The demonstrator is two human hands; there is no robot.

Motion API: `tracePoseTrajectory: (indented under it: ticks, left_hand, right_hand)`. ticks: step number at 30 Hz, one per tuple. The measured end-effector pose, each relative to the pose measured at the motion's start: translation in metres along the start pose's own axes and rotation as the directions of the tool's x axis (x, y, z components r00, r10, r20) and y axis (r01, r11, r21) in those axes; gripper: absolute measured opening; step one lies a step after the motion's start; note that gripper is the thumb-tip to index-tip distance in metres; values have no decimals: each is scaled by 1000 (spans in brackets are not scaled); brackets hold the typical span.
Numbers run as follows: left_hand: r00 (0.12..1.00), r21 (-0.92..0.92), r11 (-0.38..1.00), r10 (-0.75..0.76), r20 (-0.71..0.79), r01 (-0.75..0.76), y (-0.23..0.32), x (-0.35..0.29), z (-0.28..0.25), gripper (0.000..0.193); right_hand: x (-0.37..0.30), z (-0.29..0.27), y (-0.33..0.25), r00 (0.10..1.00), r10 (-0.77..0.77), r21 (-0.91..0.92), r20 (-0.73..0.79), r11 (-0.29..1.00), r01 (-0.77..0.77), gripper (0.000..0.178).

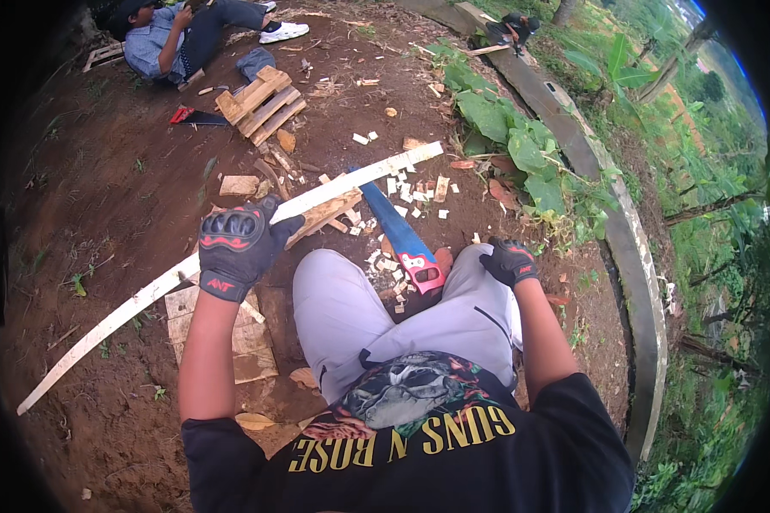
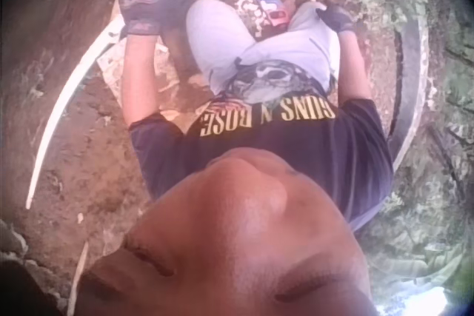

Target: The person sits on the ground and uses a hand saw to cut a long, thin piece of wood into smaller segments. The person holds the wood steady with one hand while sawing with the other, creating wood chips and small cut pieces that accumulate on the ground.

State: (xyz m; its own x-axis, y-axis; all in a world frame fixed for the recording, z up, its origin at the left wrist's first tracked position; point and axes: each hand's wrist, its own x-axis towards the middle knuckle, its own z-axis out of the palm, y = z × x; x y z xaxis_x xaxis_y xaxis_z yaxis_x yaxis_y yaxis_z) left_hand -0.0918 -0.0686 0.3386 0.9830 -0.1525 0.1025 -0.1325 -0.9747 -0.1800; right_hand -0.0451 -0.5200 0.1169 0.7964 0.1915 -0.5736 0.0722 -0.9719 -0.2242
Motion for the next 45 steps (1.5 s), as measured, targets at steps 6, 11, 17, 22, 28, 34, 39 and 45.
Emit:
tracePoseTrajectory:
  ticks: [6, 11, 17, 22, 28, 34, 39, 45]
  left_hand:
    - [942, 43, 975, -222, 251, 218, -77, 11, 130, 55]
    - [888, 16, 969, -234, 396, 248, -102, -30, 217, 62]
    - [876, 9, 970, -224, 428, 243, -100, -38, 247, 62]
    - [891, -9, 978, -186, 414, 208, -111, -49, 262, 60]
    - [883, -21, 982, -160, 440, 189, -109, -45, 262, 61]
    - [873, -8, 980, -172, 457, 197, -114, -46, 260, 61]
    - [849, 24, 983, -167, 501, 180, -105, -37, 250, 58]
    - [829, 5, 969, -215, 516, 248, -108, -55, 265, 57]
  right_hand:
    - [26, 10, -67, 987, -134, 91, -90, 986, 142, 59]
    - [37, 25, -97, 979, -198, 70, -41, 977, 200, 60]
    - [62, 48, -127, 956, -292, 103, -39, 950, 295, 53]
    - [86, 60, -165, 952, -302, 12, 55, 953, 302, 47]
    - [103, 89, -187, 942, -336, 40, -15, 941, 337, 49]
    - [124, 70, -268, 781, -514, 34, -356, 828, 560, 60]
    - [164, 85, -305, 759, -556, -178, -339, 830, 528, 63]
    - [168, 91, -311, 792, -581, -153, -189, 814, 560, 63]
